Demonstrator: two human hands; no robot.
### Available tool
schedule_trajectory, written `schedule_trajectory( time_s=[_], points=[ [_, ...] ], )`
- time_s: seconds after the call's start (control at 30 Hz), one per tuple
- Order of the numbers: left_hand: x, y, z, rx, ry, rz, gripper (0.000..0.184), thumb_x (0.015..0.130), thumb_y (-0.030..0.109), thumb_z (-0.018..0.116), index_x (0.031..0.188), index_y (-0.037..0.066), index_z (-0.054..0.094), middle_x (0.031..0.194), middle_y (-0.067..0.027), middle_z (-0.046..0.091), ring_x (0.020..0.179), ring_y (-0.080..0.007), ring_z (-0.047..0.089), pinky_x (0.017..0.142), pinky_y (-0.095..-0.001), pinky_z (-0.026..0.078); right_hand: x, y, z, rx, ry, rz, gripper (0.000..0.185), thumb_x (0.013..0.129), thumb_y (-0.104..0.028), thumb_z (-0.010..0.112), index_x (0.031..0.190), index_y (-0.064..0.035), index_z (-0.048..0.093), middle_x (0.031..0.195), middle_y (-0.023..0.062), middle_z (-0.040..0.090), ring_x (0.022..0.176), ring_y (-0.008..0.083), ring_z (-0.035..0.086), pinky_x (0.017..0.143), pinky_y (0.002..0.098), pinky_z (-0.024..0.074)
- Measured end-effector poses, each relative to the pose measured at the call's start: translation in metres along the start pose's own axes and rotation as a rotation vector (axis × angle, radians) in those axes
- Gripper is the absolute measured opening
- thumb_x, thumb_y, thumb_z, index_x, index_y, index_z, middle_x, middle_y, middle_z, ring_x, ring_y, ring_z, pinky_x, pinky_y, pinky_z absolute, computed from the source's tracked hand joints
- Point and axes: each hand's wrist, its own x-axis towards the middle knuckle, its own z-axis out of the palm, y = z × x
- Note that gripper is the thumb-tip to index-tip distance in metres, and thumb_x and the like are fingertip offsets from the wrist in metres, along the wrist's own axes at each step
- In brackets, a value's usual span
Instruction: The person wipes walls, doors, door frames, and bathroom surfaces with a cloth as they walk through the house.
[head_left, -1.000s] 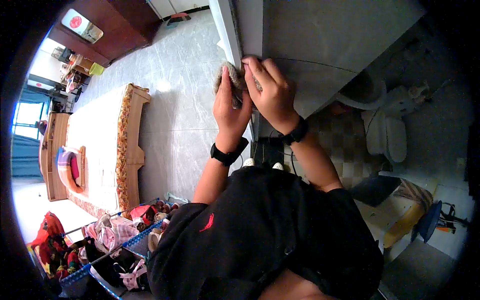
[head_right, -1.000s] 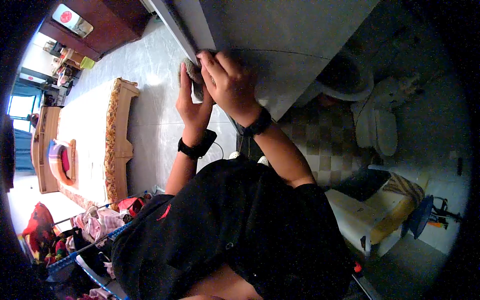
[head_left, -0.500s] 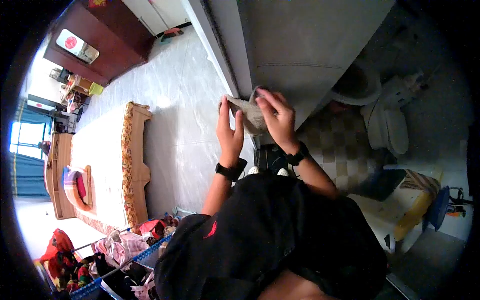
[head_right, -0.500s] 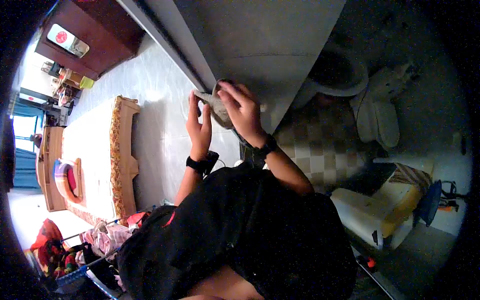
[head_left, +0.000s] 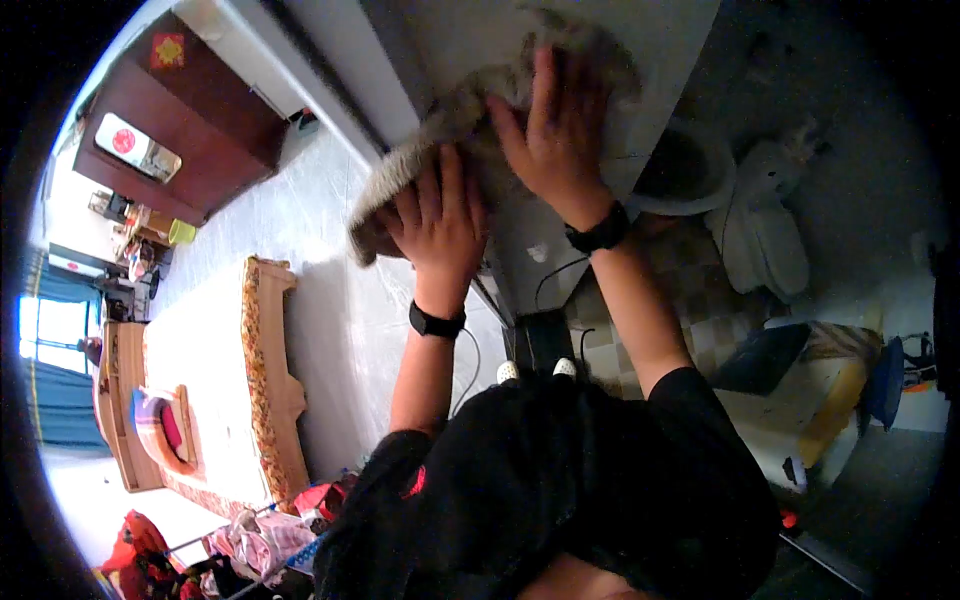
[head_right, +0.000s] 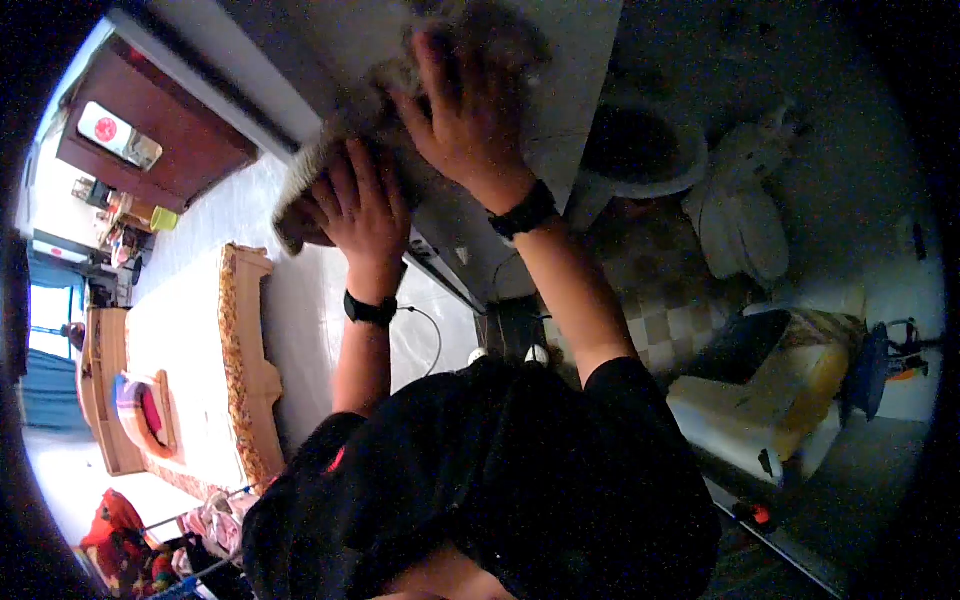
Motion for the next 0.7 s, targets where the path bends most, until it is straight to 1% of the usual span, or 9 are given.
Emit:
schedule_trajectory(
  time_s=[0.03,0.1,0.23,0.33,0.37,0.43,0.53,0.6,0.7],
  points=[
    [-0.009,0.001,0.004,0.001,-0.042,-0.008,0.043,0.081,0.03,0.058,0.121,0.015,0.056,0.113,-0.0052,0.055,0.098,-0.0291,0.049,0.087,-0.049,0.033,-0.006,0.002,0.006,-0.011,0.01,0.006,0.073,0.082,-0.032,0.062,0.135,0.0042,0.027,0.127,0.0322,0.039,0.113,0.0476,0.04,0.095,0.0521,0.0316],
    [-0.022,0.003,0.007,0.019,-0.093,0.003,0.042,0.08,0.027,0.057,0.121,0.015,0.057,0.113,-0.0039,0.056,0.095,-0.0253,0.051,0.081,-0.0447,0.035,-0.015,0.0,0.008,0.075,0.045,0.059,0.051,0.081,-0.037,0.06,0.127,-0.0212,0.047,0.105,0.0191,0.055,0.075,0.0368,0.055,0.064,0.049,0.0441],
    [-0.062,0.008,0.021,0.096,-0.211,0.047,0.049,0.08,0.027,0.055,0.125,0.008,0.051,0.12,-0.0127,0.054,0.099,-0.0324,0.05,0.08,-0.0464,0.038,-0.063,0.003,0.02,0.011,-0.126,0.137,0.047,0.081,-0.039,0.06,0.125,-0.0273,0.048,0.107,0.0184,0.054,0.071,0.0353,0.055,0.06,0.0499,0.0436],
    [-0.091,0.016,0.027,0.111,-0.332,0.093,0.05,0.078,0.022,0.056,0.125,0.006,0.051,0.124,-0.0122,0.051,0.104,-0.0325,0.049,0.081,-0.046,0.038,-0.116,0.007,0.029,-0.163,-0.132,0.042,0.051,0.079,-0.041,0.06,0.12,-0.0124,0.05,0.105,0.0251,0.053,0.081,0.0406,0.053,0.06,0.0468,0.0441],
    [-0.107,0.02,0.028,-0.016,-0.404,0.062,0.05,0.077,0.018,0.056,0.123,0.0,0.049,0.127,-0.0175,0.048,0.111,-0.0395,0.045,0.09,-0.0523,0.035,-0.135,0.007,0.031,-0.158,-0.215,0.111,0.046,0.081,-0.04,0.059,0.121,-0.0209,0.051,0.108,0.0222,0.053,0.081,0.0395,0.054,0.062,0.0492,0.0441],
    [-0.116,0.03,0.024,-0.062,-0.479,0.065,0.048,0.078,0.017,0.055,0.122,-0.001,0.049,0.123,-0.0178,0.05,0.111,-0.0373,0.046,0.092,-0.0521,0.034,-0.156,0.013,0.029,-0.165,-0.289,0.184,0.042,0.082,-0.04,0.058,0.122,-0.0293,0.051,0.111,0.0193,0.053,0.081,0.0383,0.055,0.065,0.0516,0.044],
    [-0.111,0.047,0.025,-0.202,-0.551,0.044,0.049,0.078,0.017,0.056,0.118,-0.009,0.046,0.118,-0.0261,0.049,0.112,-0.0442,0.043,0.097,-0.0548,0.031,-0.165,0.028,0.023,0.0,-0.234,0.183,0.047,0.081,-0.04,0.058,0.124,-0.0236,0.05,0.113,0.0224,0.051,0.089,0.0406,0.054,0.071,0.0514,0.0442],
    [-0.105,0.058,0.028,-0.141,-0.535,0.088,0.051,0.08,0.02,0.056,0.12,-0.01,0.045,0.12,-0.0283,0.047,0.113,-0.05,0.04,0.095,-0.0552,0.033,-0.156,0.036,0.009,0.11,-0.423,0.333,0.067,0.075,-0.039,0.064,0.124,0.0015,0.041,0.12,0.0303,0.044,0.099,0.0484,0.046,0.081,0.0531,0.0416],
    [-0.077,0.08,0.023,-0.256,-0.459,-0.002,0.056,0.082,0.021,0.058,0.125,-0.01,0.04,0.127,-0.0335,0.037,0.118,-0.0564,0.029,0.098,-0.0588,0.028,-0.121,0.059,-0.007,0.033,-0.295,0.354,0.08,0.074,-0.038,0.066,0.126,0.0114,0.031,0.124,0.0328,0.039,0.11,0.0507,0.038,0.094,0.0545,0.0316]
  ],
)
